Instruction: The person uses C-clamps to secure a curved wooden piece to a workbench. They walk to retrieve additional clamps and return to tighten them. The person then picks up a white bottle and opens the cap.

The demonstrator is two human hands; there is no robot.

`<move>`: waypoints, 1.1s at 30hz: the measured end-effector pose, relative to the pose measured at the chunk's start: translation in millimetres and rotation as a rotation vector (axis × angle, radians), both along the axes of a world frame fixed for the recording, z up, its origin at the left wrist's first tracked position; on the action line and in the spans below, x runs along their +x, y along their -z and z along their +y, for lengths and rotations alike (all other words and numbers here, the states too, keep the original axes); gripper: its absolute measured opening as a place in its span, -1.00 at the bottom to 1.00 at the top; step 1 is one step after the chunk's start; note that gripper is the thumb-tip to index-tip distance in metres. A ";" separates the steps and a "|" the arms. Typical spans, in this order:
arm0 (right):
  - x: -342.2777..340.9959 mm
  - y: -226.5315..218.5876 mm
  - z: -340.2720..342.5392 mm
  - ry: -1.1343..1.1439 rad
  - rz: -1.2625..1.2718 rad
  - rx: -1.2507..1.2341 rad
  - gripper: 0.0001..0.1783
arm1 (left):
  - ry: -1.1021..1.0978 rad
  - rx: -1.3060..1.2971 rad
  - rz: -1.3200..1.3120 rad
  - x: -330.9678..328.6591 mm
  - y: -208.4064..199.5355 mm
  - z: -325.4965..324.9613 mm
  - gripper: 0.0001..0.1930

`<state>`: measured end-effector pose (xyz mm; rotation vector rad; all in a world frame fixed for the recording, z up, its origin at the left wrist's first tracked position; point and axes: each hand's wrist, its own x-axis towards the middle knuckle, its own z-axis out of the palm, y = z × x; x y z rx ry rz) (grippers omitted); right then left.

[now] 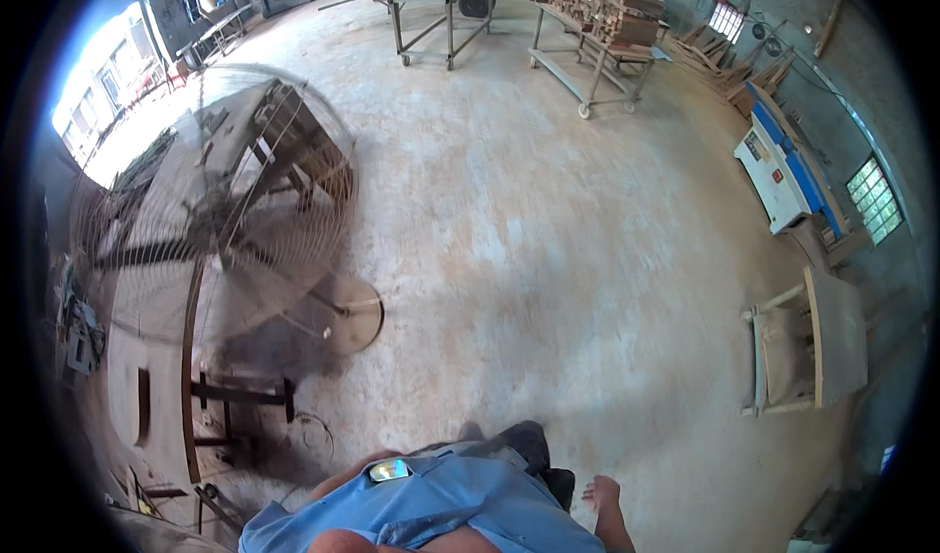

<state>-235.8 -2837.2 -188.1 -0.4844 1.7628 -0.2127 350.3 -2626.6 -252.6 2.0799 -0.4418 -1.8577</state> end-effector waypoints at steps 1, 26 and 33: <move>17.7 3.9 -29.6 0.010 -0.031 0.079 -0.64 | -0.104 -0.056 0.030 28.8 -3.8 -48.0 -0.27; 708.4 -42.9 -1068.1 -0.637 -0.042 -0.392 -0.80 | -0.259 0.181 -0.160 417.3 -59.2 -762.9 -0.27; 838.2 -19.5 -1122.2 -0.370 0.091 -0.047 -0.72 | -0.699 -0.164 -0.274 684.7 -50.7 -957.4 -0.45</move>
